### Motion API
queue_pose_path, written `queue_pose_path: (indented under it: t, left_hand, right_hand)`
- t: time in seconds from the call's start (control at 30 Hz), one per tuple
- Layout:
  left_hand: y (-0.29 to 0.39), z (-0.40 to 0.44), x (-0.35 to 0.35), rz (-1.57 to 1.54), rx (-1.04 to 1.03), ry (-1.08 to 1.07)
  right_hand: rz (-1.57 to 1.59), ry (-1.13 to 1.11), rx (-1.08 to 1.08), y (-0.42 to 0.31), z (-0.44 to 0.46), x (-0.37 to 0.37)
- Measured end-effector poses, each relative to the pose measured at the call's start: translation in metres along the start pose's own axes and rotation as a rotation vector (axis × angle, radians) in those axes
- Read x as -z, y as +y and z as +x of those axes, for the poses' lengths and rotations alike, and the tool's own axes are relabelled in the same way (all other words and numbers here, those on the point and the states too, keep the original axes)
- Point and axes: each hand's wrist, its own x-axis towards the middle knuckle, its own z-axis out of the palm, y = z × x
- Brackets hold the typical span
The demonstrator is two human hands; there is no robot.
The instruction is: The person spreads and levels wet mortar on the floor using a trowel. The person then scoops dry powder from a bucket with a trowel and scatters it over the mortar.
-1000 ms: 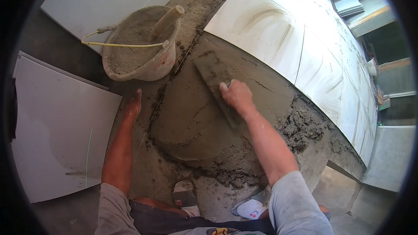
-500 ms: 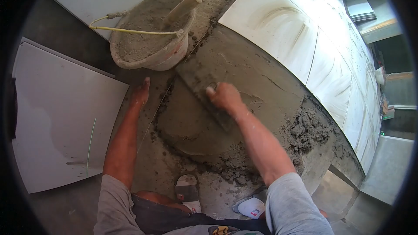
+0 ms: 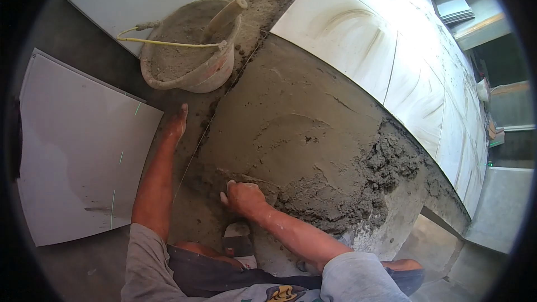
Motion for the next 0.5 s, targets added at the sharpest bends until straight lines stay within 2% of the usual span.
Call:
queue_pose_path:
  t: [0.13, 0.2, 0.4, 0.5]
  left_hand:
    - [0.000, 0.003, -0.002, 0.030, 0.057, 0.028]
    - [-0.001, 0.001, -0.001, -0.004, 0.064, -0.003]
    - [-0.007, -0.003, 0.003, -0.064, 0.098, -0.044]
    - [-0.005, -0.013, 0.005, -0.047, 0.085, -0.012]
  right_hand:
    - [-0.140, 0.048, 0.042, 0.020, -0.001, 0.007]
    - [-0.215, 0.170, -0.050, 0.036, 0.004, 0.022]
    - [-0.264, 0.318, -0.318, 0.095, 0.017, 0.091]
    - [-0.303, 0.402, -0.378, 0.126, 0.016, 0.112]
